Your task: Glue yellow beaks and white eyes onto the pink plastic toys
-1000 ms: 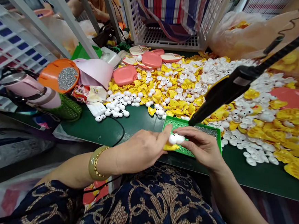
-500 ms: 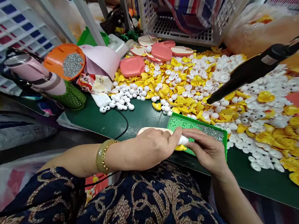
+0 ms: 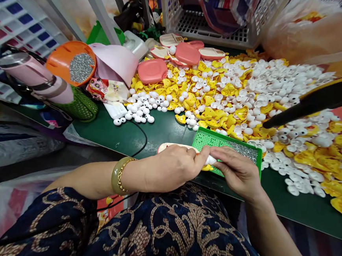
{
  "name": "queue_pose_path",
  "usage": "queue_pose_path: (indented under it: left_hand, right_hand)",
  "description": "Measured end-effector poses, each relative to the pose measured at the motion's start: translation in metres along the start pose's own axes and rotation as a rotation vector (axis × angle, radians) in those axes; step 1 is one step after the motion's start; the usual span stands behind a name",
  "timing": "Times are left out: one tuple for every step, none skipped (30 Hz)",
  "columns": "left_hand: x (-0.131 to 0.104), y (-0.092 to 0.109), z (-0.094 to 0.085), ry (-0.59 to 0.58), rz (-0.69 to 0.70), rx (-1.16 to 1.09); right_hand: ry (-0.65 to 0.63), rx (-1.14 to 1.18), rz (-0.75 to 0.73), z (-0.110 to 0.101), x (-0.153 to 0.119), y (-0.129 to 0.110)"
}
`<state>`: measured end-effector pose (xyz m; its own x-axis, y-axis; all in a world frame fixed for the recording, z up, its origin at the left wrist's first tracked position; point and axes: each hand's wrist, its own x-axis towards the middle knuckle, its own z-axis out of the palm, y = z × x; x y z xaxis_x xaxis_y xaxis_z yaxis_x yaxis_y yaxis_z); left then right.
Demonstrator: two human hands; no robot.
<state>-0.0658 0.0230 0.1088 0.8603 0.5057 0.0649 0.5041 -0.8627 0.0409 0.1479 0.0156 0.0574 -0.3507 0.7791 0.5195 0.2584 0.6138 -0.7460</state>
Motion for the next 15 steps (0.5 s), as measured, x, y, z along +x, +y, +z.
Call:
queue_pose_path:
  left_hand:
    - [0.0009, 0.0001, 0.0001, -0.015, 0.002, 0.000]
    - [0.0019, 0.0002, 0.0000, -0.027, 0.002, 0.001]
    - [0.0027, 0.0003, 0.0000, -0.036, 0.003, 0.001]
    - [0.0035, 0.0003, -0.0001, -0.042, 0.002, -0.001]
    - [0.0041, 0.0004, 0.0000, -0.041, 0.001, -0.007]
    - [0.0046, 0.0004, 0.0001, -0.038, 0.003, -0.015]
    - [0.0050, 0.0003, 0.0003, -0.034, 0.005, -0.025]
    - [0.0053, 0.0002, 0.0006, -0.031, 0.010, -0.033]
    - [0.0056, 0.0001, 0.0010, -0.030, 0.015, -0.040]
    - [0.0059, 0.0000, 0.0014, -0.029, 0.018, -0.044]
    - [0.0062, -0.0001, 0.0019, -0.031, 0.018, -0.046]
    - [0.0064, -0.0001, 0.0023, -0.033, 0.017, -0.048]
    - [0.0067, -0.0001, 0.0025, -0.033, 0.012, -0.050]
    - [0.0069, -0.0001, 0.0026, -0.027, 0.005, -0.051]
    - [0.0071, -0.0002, 0.0024, -0.015, -0.008, -0.051]
  right_hand:
    - [-0.006, -0.007, -0.010, -0.0007, -0.0005, 0.0008]
    - [-0.011, -0.010, -0.018, -0.0014, -0.0010, 0.0016]
    - [-0.016, -0.010, -0.025, -0.0021, -0.0014, 0.0026]
    - [-0.021, -0.005, -0.029, -0.0027, -0.0016, 0.0037]
    - [-0.023, 0.003, -0.029, -0.0031, -0.0017, 0.0047]
    - [-0.024, 0.015, -0.029, -0.0035, -0.0016, 0.0057]
    - [-0.027, 0.028, -0.026, -0.0037, -0.0015, 0.0066]
    - [-0.034, 0.042, -0.022, -0.0038, -0.0012, 0.0073]
    - [-0.041, 0.053, -0.019, -0.0039, -0.0009, 0.0079]
    - [-0.050, 0.059, -0.015, -0.0039, -0.0007, 0.0082]
    - [-0.057, 0.059, -0.015, -0.0040, -0.0006, 0.0082]
    - [-0.066, 0.055, -0.016, -0.0042, -0.0006, 0.0078]
    - [-0.074, 0.049, -0.016, -0.0045, -0.0009, 0.0072]
    - [-0.078, 0.041, -0.013, -0.0048, -0.0012, 0.0062]
    - [-0.076, 0.034, -0.002, -0.0050, -0.0016, 0.0049]
